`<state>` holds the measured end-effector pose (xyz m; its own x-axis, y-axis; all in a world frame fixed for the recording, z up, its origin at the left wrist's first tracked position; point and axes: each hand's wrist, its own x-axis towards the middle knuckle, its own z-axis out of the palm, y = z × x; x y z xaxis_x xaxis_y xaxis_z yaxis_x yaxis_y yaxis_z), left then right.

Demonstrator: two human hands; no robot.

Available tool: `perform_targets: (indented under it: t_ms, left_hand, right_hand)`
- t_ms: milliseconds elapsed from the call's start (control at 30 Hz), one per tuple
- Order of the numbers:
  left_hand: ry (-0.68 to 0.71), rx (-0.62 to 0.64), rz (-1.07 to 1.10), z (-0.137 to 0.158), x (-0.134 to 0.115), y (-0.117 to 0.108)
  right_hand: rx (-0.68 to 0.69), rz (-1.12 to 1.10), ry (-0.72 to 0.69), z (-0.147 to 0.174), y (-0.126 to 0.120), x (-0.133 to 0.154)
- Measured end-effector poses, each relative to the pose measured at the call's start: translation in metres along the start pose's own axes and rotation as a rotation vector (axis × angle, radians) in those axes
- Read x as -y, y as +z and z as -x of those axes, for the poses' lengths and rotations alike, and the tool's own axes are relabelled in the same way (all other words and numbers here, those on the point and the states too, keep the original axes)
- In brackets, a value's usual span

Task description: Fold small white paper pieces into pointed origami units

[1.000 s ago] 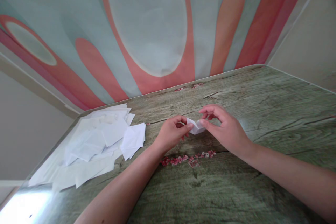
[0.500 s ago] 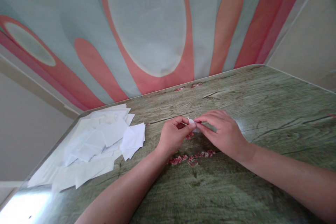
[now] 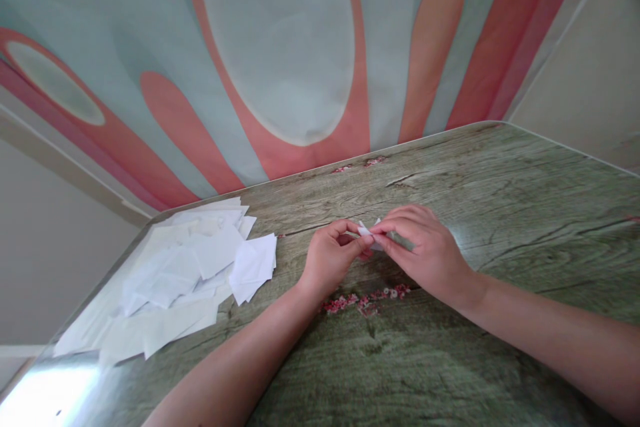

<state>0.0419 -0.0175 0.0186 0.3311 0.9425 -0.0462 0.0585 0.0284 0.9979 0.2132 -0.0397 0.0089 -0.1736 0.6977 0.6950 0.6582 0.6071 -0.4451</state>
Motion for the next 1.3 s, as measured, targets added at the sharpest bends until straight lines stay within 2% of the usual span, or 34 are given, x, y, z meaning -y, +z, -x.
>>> perform_targets:
  t_ms: [200, 433, 567, 733, 867, 1100, 1300]
  left_hand:
    - [0.005, -0.041, -0.062, 0.000, -0.002, -0.002]
    - [0.040, -0.016, -0.031, 0.001, 0.001, 0.000]
    - [0.108, -0.054, -0.172, 0.001, 0.002, 0.000]
    - [0.291, -0.140, -0.465, 0.004, -0.005, -0.003]
    - [0.334, -0.115, -0.619, 0.006, -0.011, -0.004]
    - [0.385, -0.075, -0.704, 0.006, -0.010, -0.006]
    - [0.336, -0.073, -0.696, 0.006, -0.013, -0.006]
  right_hand:
    - [0.006, 0.034, -0.045, 0.000, 0.001, -0.006]
    - [0.030, 0.025, -0.054, 0.001, 0.004, -0.011]
    - [0.049, 0.028, -0.046, 0.001, 0.003, -0.010]
    - [0.059, 0.064, -0.048, 0.000, 0.002, -0.008]
    - [0.088, 0.079, -0.066, 0.000, 0.000, -0.006]
    - [0.109, 0.108, -0.080, 0.001, 0.000, -0.004]
    - [0.128, 0.119, -0.075, 0.000, 0.000, -0.004]
